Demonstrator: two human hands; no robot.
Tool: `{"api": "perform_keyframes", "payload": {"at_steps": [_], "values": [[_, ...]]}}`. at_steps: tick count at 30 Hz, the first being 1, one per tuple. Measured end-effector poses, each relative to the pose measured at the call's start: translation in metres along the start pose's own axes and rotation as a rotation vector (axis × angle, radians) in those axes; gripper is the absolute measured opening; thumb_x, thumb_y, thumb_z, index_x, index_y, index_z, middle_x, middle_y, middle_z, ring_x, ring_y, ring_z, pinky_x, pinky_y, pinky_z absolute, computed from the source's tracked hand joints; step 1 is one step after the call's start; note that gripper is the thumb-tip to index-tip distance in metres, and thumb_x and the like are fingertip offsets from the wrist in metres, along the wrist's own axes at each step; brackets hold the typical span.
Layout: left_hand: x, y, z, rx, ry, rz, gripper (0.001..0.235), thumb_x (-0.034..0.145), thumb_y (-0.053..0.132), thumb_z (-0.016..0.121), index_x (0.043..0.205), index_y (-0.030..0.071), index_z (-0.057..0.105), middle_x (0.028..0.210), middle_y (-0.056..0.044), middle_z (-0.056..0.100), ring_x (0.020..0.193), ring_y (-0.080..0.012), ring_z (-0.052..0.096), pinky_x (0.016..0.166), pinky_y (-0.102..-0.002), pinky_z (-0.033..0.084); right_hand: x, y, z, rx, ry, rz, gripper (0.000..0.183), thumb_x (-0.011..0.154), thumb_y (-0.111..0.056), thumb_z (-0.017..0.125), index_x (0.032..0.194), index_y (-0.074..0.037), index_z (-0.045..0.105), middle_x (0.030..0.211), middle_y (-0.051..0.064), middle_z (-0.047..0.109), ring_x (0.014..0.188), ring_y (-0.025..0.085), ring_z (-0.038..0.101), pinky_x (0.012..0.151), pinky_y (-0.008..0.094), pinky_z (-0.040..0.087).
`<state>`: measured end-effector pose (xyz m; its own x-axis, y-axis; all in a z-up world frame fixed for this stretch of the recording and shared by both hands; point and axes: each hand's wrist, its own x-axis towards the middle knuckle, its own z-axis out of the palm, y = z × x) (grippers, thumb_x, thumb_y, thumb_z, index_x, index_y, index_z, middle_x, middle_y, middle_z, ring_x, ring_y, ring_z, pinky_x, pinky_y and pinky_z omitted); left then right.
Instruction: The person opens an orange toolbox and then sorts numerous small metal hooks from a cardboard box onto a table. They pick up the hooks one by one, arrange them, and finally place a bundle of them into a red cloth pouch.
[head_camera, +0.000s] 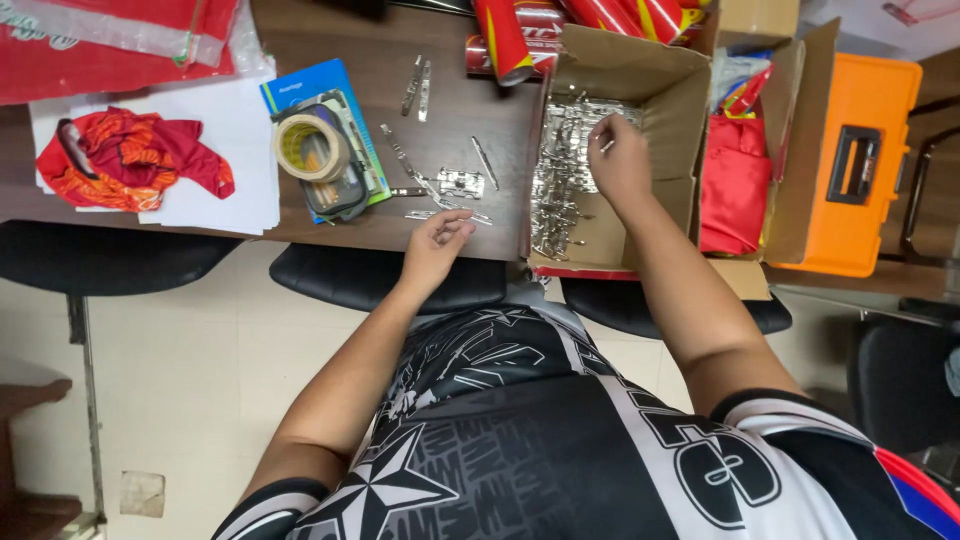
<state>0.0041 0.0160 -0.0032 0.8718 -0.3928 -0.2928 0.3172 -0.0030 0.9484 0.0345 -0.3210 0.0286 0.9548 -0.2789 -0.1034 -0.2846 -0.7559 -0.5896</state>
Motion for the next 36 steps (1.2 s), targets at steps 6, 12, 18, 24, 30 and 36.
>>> {"api": "perform_keyframes", "payload": {"at_steps": [6, 12, 18, 24, 30, 36], "values": [[0.0, -0.003, -0.038, 0.008, 0.058, 0.005, 0.031, 0.098, 0.007, 0.069, 0.128, 0.001, 0.068, 0.099, -0.001, 0.071, 0.085, -0.004, 0.062, 0.078, -0.019, 0.05, -0.009, -0.088, 0.0, 0.283, 0.265, -0.271, 0.009, 0.097, 0.0, 0.069, 0.103, -0.001, 0.063, 0.092, 0.014, 0.066, 0.077, 0.028, 0.066, 0.071, 0.038, 0.053], [0.002, -0.015, -0.063, -0.022, 0.064, -0.006, 0.031, 0.098, 0.008, 0.069, 0.128, 0.001, 0.068, 0.1, -0.002, 0.072, 0.085, -0.0038, 0.062, 0.078, -0.019, 0.05, 0.024, -0.123, 0.086, 0.151, -0.021, -0.458, 0.015, 0.089, -0.001, 0.069, 0.104, -0.001, 0.066, 0.099, 0.018, 0.068, 0.09, 0.034, 0.069, 0.081, 0.043, 0.056], [-0.005, -0.016, -0.081, -0.015, 0.06, -0.019, 0.03, 0.099, 0.008, 0.069, 0.128, 0.001, 0.069, 0.097, 0.0, 0.071, 0.081, -0.0032, 0.059, 0.074, -0.018, 0.048, 0.076, -0.07, 0.191, -0.263, -0.307, -0.021, 0.026, 0.087, -0.003, 0.063, 0.112, 0.003, 0.068, 0.12, 0.029, 0.066, 0.112, 0.043, 0.065, 0.096, 0.046, 0.054], [-0.014, -0.018, -0.11, -0.009, 0.059, -0.048, 0.03, 0.097, 0.006, 0.068, 0.126, 0.002, 0.069, 0.097, 0.0, 0.072, 0.079, -0.0026, 0.059, 0.072, -0.018, 0.049, 0.084, -0.058, 0.207, -0.357, -0.407, 0.264, 0.033, 0.092, -0.003, 0.059, 0.123, 0.006, 0.064, 0.129, 0.029, 0.064, 0.121, 0.041, 0.063, 0.1, 0.045, 0.053], [-0.005, -0.023, -0.119, 0.022, 0.015, -0.064, 0.029, 0.097, 0.004, 0.068, 0.126, 0.001, 0.069, 0.096, 0.0, 0.071, 0.078, -0.0031, 0.058, 0.071, -0.018, 0.048, 0.075, -0.076, 0.188, -0.309, -0.308, 0.232, 0.025, 0.097, -0.002, 0.056, 0.12, 0.002, 0.064, 0.122, 0.03, 0.066, 0.115, 0.045, 0.065, 0.096, 0.049, 0.053], [0.031, -0.019, -0.089, 0.008, -0.019, 0.023, 0.029, 0.098, 0.005, 0.069, 0.127, 0.001, 0.069, 0.098, 0.0, 0.07, 0.08, -0.0035, 0.059, 0.072, -0.018, 0.049, 0.019, -0.148, 0.111, 0.041, -0.092, -0.249, 0.016, 0.09, -0.007, 0.07, 0.105, -0.001, 0.066, 0.104, 0.024, 0.069, 0.096, 0.043, 0.068, 0.083, 0.049, 0.055]]}}
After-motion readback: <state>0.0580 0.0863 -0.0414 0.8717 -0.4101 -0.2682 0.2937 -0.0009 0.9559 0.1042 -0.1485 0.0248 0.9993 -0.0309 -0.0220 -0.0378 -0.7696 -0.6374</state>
